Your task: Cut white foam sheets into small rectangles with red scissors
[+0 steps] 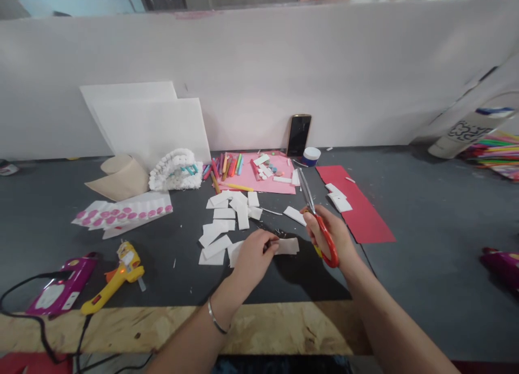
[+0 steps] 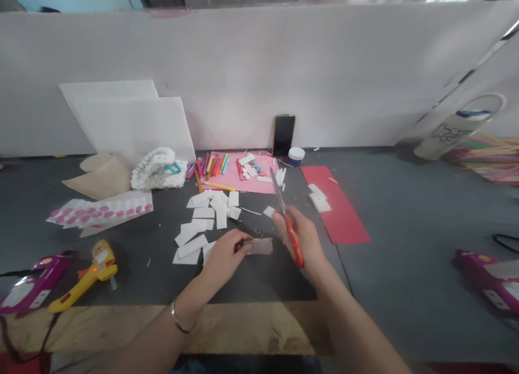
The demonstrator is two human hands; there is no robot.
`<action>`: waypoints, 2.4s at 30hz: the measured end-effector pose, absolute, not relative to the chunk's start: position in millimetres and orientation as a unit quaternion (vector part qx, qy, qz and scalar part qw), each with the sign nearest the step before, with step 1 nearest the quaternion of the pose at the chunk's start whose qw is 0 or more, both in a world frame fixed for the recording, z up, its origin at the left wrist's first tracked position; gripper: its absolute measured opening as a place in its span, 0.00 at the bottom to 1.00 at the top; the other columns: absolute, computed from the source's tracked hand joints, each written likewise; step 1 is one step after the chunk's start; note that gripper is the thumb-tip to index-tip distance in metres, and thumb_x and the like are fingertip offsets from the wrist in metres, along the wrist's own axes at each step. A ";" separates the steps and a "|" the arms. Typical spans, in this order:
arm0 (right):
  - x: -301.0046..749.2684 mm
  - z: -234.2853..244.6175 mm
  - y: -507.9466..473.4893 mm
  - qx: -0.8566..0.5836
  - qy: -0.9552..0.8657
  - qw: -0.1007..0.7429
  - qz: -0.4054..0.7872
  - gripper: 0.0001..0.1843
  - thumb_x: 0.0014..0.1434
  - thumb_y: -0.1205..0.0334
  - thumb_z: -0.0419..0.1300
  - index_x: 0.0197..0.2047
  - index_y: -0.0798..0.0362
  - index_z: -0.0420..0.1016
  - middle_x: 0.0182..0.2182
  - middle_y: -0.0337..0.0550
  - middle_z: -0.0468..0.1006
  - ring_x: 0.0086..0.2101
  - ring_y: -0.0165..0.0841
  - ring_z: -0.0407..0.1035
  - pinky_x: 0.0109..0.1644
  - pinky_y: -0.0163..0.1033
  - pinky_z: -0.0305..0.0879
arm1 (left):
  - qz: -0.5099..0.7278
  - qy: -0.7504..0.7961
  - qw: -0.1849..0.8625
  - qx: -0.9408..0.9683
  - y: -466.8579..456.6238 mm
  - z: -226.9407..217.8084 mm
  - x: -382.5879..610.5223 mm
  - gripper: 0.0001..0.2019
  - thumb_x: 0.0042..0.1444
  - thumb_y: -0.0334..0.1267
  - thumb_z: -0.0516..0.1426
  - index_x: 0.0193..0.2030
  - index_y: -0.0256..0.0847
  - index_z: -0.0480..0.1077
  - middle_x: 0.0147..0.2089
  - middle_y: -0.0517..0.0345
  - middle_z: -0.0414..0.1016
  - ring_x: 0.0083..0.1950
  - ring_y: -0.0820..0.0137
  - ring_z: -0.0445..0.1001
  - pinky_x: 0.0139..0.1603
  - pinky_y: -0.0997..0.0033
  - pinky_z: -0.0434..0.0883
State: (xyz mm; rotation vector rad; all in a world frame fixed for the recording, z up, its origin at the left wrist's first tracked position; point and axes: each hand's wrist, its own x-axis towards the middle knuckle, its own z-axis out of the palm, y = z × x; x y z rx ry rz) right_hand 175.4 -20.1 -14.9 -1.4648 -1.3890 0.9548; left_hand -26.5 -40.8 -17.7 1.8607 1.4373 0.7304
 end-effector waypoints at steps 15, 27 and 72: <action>175.1 -15.4 -18.6 -0.606 -0.559 0.415 0.386 0.21 0.59 0.40 0.58 0.43 0.49 0.73 0.18 0.32 0.66 0.18 0.28 0.61 0.20 0.31 0.59 | 0.324 0.540 0.303 0.716 -30.3 -11.0 -46.3 0.04 0.57 0.31 0.57 0.32 0.41 0.72 0.35 0.56 0.74 0.42 0.65 0.73 0.47 0.63 0.69; 171.8 -15.9 -20.8 -0.601 -0.549 0.416 0.404 0.25 0.59 0.37 0.57 0.45 0.50 0.73 0.19 0.33 0.66 0.18 0.29 0.61 0.19 0.32 0.59 | 0.203 0.541 0.182 0.795 36.2 2.8 -95.7 0.07 0.52 0.27 0.58 0.26 0.41 0.72 0.46 0.49 0.76 0.55 0.56 0.70 0.59 0.53 0.64; 158.7 -33.3 -13.2 -0.546 -0.546 0.486 0.410 0.29 0.49 0.46 0.69 0.50 0.47 0.65 0.30 0.38 0.74 0.29 0.34 0.71 0.35 0.39 0.70 | 0.522 0.454 0.628 0.357 -31.5 -21.6 -21.9 0.22 0.49 0.53 0.64 0.43 0.38 0.70 0.34 0.58 0.73 0.34 0.71 0.74 0.41 0.62 0.80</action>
